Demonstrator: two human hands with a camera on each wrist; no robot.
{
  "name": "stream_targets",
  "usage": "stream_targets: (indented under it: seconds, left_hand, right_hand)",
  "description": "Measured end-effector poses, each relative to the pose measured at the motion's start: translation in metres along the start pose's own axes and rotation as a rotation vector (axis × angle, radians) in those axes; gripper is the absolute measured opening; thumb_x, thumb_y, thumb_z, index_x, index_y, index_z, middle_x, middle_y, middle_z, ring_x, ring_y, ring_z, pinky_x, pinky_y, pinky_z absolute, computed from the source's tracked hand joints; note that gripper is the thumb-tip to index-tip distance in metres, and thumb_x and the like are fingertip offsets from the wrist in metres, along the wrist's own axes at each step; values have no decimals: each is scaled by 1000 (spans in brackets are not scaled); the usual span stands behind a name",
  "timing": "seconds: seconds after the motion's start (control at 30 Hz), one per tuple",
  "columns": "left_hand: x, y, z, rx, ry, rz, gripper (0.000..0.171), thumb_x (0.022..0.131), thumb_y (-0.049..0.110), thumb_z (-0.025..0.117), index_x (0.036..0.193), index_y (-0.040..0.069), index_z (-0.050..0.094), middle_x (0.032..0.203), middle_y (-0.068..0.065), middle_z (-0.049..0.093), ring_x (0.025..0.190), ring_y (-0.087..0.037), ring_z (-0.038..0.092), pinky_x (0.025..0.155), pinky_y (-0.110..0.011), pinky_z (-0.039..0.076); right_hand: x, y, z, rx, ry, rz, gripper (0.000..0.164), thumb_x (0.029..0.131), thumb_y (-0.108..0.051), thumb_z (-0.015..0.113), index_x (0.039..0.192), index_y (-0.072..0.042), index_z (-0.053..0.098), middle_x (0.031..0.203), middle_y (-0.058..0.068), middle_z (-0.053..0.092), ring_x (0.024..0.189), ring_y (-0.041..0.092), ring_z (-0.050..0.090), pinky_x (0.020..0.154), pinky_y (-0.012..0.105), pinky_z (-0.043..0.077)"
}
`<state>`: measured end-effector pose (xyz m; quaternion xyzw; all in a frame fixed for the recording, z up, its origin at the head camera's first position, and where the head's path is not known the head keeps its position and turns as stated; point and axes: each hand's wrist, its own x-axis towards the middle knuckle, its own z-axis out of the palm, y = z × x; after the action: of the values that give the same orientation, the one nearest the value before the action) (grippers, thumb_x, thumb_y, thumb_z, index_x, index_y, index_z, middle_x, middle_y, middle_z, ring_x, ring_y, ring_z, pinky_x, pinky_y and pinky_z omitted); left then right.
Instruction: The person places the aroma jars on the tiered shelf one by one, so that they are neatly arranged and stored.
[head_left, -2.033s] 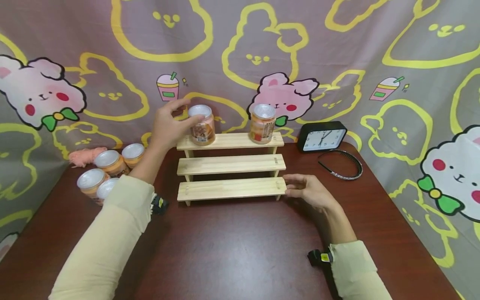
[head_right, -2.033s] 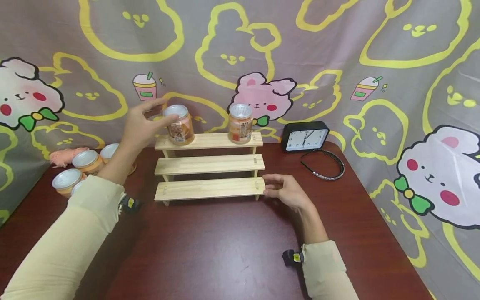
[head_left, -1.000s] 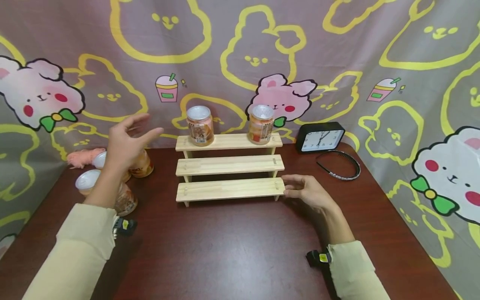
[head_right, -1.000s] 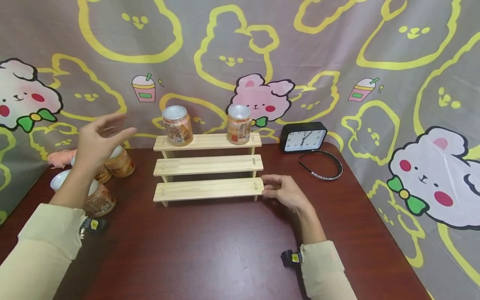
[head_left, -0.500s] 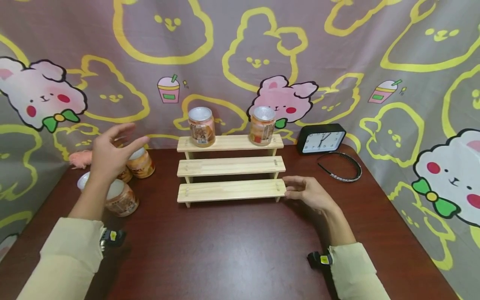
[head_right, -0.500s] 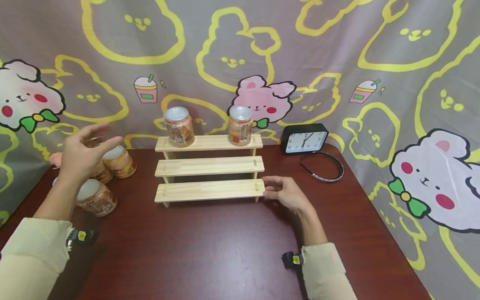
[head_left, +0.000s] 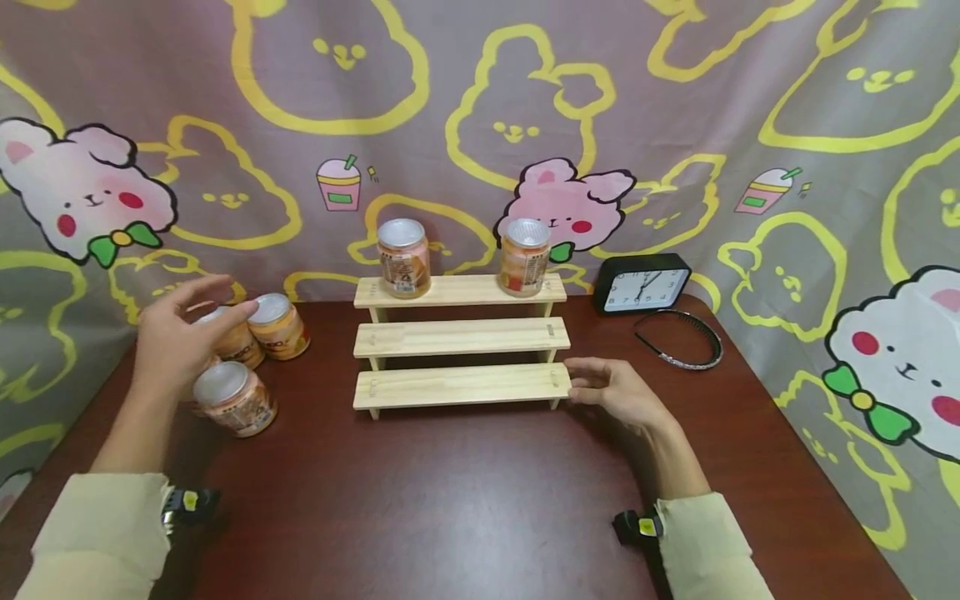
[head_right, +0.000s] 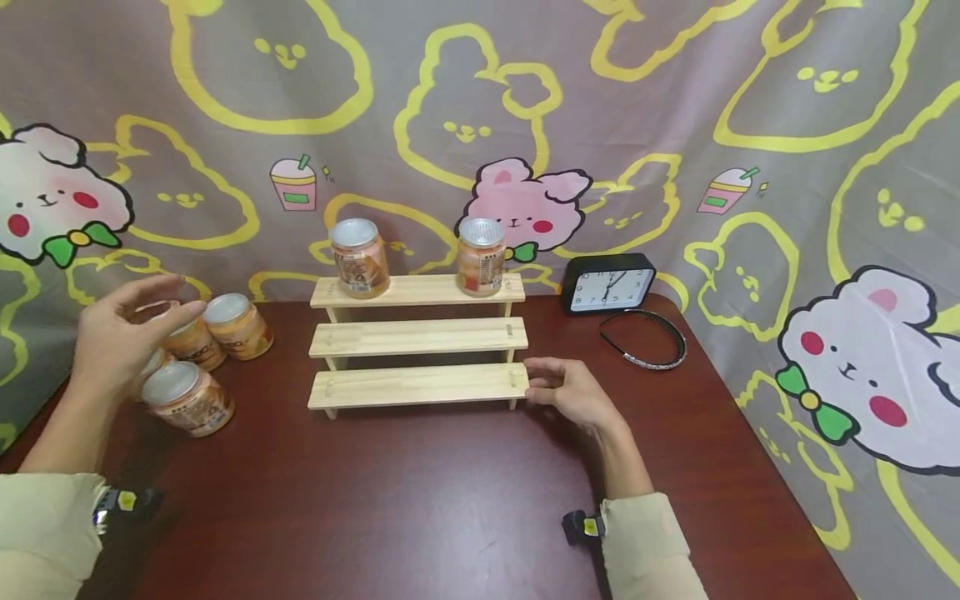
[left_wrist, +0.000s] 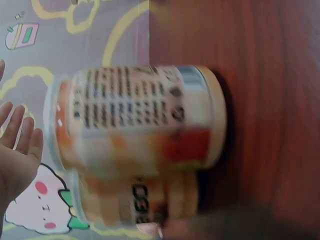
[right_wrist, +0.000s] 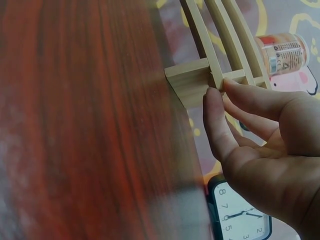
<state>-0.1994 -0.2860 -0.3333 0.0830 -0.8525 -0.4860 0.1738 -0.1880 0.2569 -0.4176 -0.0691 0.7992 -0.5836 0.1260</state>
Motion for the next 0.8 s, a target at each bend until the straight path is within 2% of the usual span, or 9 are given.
stream_targets:
  seconds: [0.13, 0.23, 0.5, 0.63, 0.8]
  left_hand:
    - [-4, -13, -9, -21, 13, -18, 51, 87, 34, 82, 134, 21, 66, 112, 19, 59, 106, -7, 53, 75, -11, 42]
    - [-6, -20, -15, -3, 31, -20, 47, 88, 34, 81, 131, 22, 67, 107, 23, 57, 100, -5, 53, 75, -12, 41]
    - [-9, -34, -25, 34, 48, -49, 60, 89, 35, 80, 140, 10, 61, 113, 18, 58, 96, 3, 52, 73, -7, 40]
    - [-10, -38, -29, 43, 51, -76, 64, 88, 38, 80, 141, 10, 60, 110, 17, 59, 95, 4, 51, 70, -5, 40]
    - [-12, -45, -34, 36, 71, -79, 65, 86, 35, 82, 143, 12, 59, 110, 21, 57, 96, 1, 50, 69, -5, 39]
  right_hand:
    - [-1, 1, 1, -8, 4, 7, 52, 91, 3, 72, 138, 13, 52, 124, 27, 65, 111, 27, 64, 82, 29, 57]
    - [-2, 1, 0, -14, 12, 10, 52, 90, 4, 71, 138, 13, 52, 123, 27, 65, 110, 27, 64, 81, 28, 57]
    - [-1, -1, -2, -25, 9, 9, 53, 91, 2, 72, 138, 13, 53, 125, 27, 64, 112, 29, 63, 82, 28, 57]
    - [0, -1, -2, -18, 10, 8, 53, 91, 3, 72, 139, 13, 52, 124, 27, 64, 111, 28, 64, 82, 29, 57]
    - [0, 0, 0, -15, 13, 7, 53, 90, 4, 72, 139, 13, 52, 124, 27, 64, 109, 26, 64, 82, 28, 57]
